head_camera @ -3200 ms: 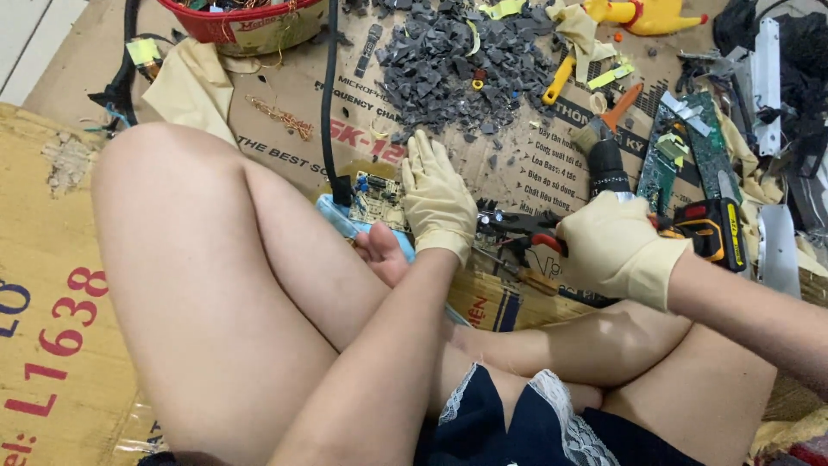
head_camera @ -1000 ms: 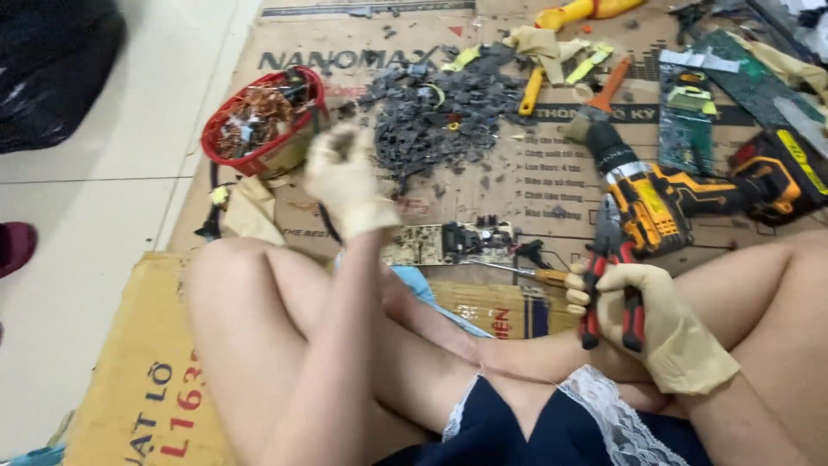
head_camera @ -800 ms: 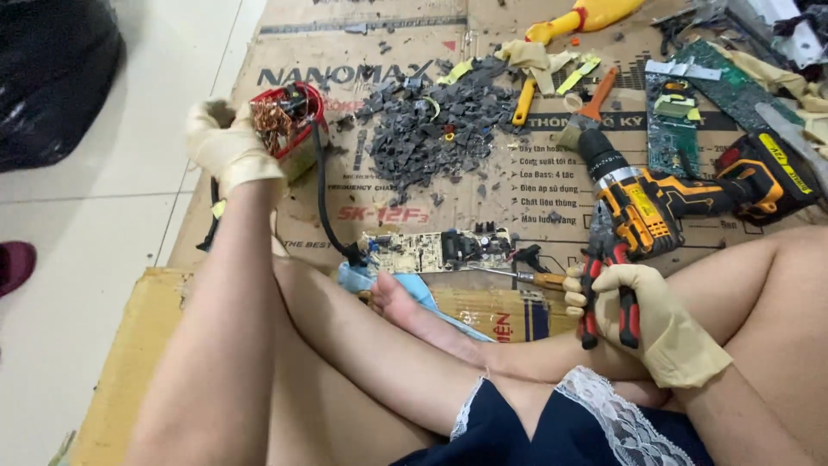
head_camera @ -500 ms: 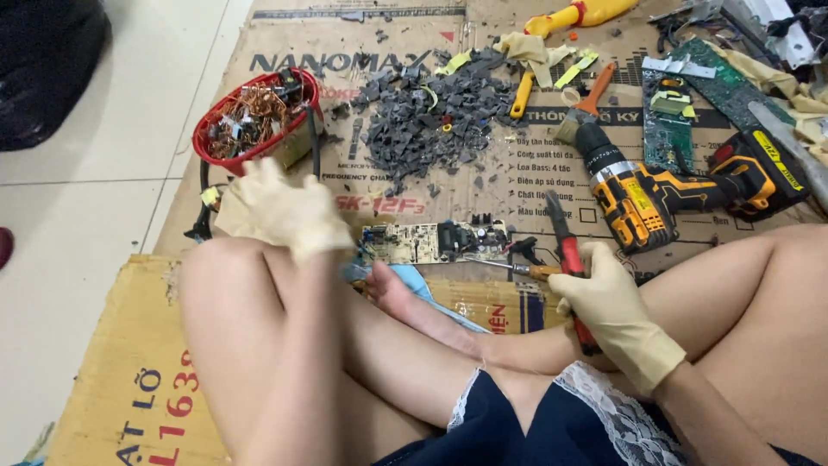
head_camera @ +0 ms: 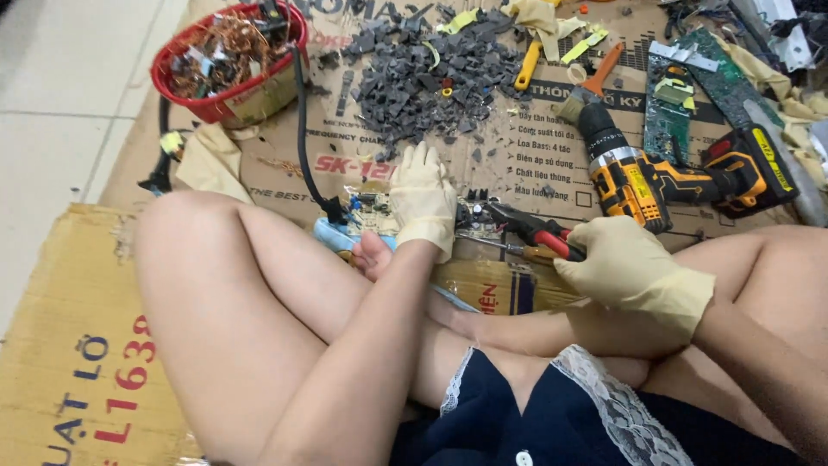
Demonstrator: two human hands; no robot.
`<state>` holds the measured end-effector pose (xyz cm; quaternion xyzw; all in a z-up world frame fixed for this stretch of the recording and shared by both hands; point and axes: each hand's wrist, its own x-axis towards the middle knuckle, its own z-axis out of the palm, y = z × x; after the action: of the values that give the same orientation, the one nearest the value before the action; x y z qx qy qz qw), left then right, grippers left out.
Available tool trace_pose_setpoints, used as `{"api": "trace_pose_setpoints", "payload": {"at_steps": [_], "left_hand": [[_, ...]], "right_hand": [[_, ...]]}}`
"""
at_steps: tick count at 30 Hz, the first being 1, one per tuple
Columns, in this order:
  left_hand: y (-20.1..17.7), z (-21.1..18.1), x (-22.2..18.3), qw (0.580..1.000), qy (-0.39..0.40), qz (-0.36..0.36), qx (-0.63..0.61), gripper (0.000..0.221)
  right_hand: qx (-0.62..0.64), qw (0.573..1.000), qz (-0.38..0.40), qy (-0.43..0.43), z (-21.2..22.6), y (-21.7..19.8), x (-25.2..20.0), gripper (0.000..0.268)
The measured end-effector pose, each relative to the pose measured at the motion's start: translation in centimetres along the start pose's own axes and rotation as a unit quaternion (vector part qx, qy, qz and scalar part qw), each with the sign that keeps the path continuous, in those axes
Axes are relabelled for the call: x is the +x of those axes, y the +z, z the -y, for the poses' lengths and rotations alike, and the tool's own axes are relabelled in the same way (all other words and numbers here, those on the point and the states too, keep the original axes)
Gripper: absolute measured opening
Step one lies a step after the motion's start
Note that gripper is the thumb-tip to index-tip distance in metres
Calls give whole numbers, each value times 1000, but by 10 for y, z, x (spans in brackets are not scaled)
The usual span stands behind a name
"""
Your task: Using pliers and other hand tools to remove components from a circuit board for scrapping or repair.
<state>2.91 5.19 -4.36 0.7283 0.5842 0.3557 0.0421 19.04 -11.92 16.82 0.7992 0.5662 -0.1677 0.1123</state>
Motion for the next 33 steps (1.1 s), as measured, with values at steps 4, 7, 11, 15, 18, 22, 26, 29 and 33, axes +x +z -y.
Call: {"api": "trace_pose_setpoints", "payload": {"at_steps": [4,7,11,15,18,22,26,29,33], "left_hand": [[-38,-23,3,993,-44,102,45,53],[-62,-37,11,972,-76,198,98,60],[-79,-47,17,957,-95,242,131,60],[-76,-46,17,958,-100,240,117,60],[-71,-43,16,960,-97,239,108,61],[-65,-41,16,957,-100,250,109,61],[-71,-44,17,954,-107,259,106,62],[-69,-43,18,952,-105,265,109,62],[-74,-45,18,951,-108,266,113,62]], "right_hand": [[-48,999,-5,-26,-23,25,27,35],[-149,986,-31,-62,-19,28,36,42],[-208,974,-36,-78,0,27,43,42],[-297,932,-114,-172,22,24,41,27],[-356,899,-137,-215,35,28,29,21],[-409,873,-154,-218,32,62,43,25],[-366,916,-9,-162,40,60,48,36],[-255,960,50,-103,53,41,37,23],[-39,993,108,4,59,22,35,22]]}}
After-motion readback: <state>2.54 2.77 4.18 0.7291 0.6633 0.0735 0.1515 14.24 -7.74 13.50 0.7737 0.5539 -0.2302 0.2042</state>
